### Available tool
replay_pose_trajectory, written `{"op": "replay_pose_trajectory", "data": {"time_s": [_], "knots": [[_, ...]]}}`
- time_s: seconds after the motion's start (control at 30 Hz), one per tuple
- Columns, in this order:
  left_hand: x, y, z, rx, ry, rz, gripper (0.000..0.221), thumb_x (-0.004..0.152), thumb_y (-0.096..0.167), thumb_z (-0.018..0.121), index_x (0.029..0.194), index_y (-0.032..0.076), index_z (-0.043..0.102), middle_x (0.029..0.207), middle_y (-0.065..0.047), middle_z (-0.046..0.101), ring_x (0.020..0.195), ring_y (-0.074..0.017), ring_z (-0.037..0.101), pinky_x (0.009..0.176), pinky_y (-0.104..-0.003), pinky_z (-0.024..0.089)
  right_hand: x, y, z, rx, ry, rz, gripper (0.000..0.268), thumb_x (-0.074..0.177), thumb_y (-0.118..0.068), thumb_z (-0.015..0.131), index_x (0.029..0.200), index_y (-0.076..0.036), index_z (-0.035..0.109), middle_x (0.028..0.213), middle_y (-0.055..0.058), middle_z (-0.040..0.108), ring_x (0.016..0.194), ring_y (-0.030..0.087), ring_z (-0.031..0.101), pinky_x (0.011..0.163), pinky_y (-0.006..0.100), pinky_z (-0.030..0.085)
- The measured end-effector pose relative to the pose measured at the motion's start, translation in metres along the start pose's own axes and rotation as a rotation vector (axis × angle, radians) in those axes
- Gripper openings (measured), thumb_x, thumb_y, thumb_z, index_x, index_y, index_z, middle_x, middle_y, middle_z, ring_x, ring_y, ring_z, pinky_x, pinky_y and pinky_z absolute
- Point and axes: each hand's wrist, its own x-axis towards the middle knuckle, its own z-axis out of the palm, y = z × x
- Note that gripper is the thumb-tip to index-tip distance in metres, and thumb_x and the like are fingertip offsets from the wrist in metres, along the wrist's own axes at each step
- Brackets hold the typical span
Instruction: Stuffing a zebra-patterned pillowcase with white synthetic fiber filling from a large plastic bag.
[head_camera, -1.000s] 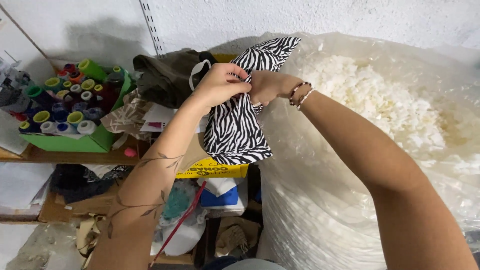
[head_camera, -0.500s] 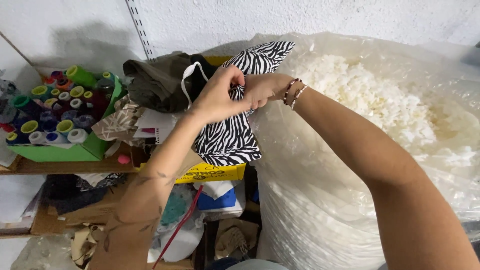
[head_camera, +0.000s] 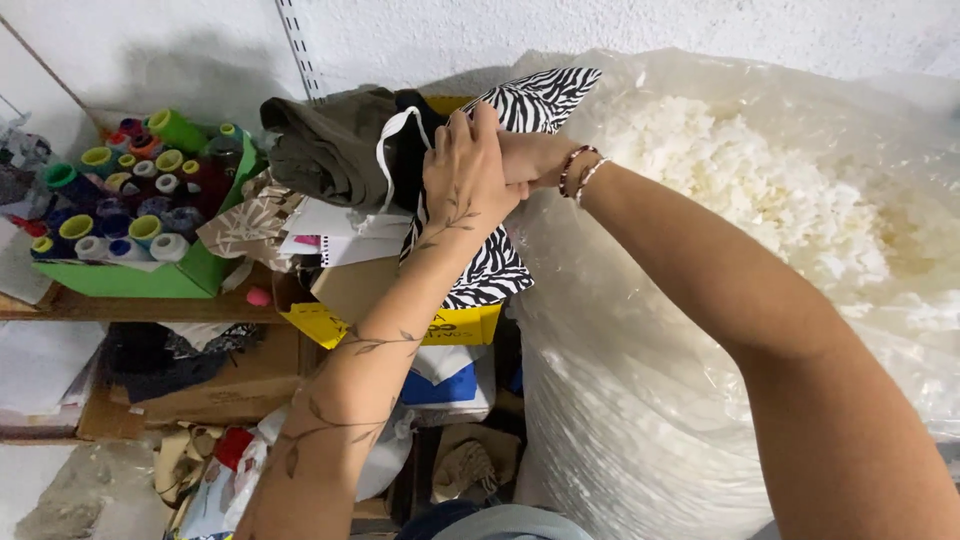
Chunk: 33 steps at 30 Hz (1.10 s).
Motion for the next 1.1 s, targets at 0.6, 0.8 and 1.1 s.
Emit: {"op": "replay_pose_trajectory", "data": {"time_s": [0.6,0.8,1.1], "knots": [[0.010,-0.006,-0.036,-0.026,-0.443,-0.069,0.069,0.069,0.061,0.071,0.122,0.021,0.050,0.101,-0.012,0.070,0.111,-0.0351,0.056,0.092,-0.053,0.039,-0.037,-0.028,-0.010,-0.293,-0.137,0.080,0.021,0.078,-0.015,0.050,0.087,0.001,0.062,0.070,0.008,0.053,0.055,0.019,0.056,0.042,0.022,0.040],[0.012,-0.010,-0.062,-0.167,-0.570,0.131,0.087,0.063,0.057,0.084,0.136,0.019,0.056,0.114,-0.020,0.068,0.116,-0.0415,0.056,0.093,-0.055,0.046,-0.037,-0.009,-0.011,-0.671,-0.051,0.025,0.042,0.083,-0.032,0.055,0.093,0.006,0.068,0.082,0.023,0.071,0.078,0.033,0.070,0.064,0.039,0.056],[0.017,-0.063,-0.090,-0.781,-0.403,-0.037,0.033,0.091,0.020,0.074,0.122,0.013,0.066,0.114,-0.025,0.068,0.116,-0.0406,0.064,0.091,-0.047,0.054,-0.066,0.002,-0.029,-0.215,0.148,-0.137,0.017,0.064,-0.010,0.072,0.057,0.001,0.061,0.052,0.009,0.058,0.052,0.021,0.063,0.053,0.031,0.051]]}}
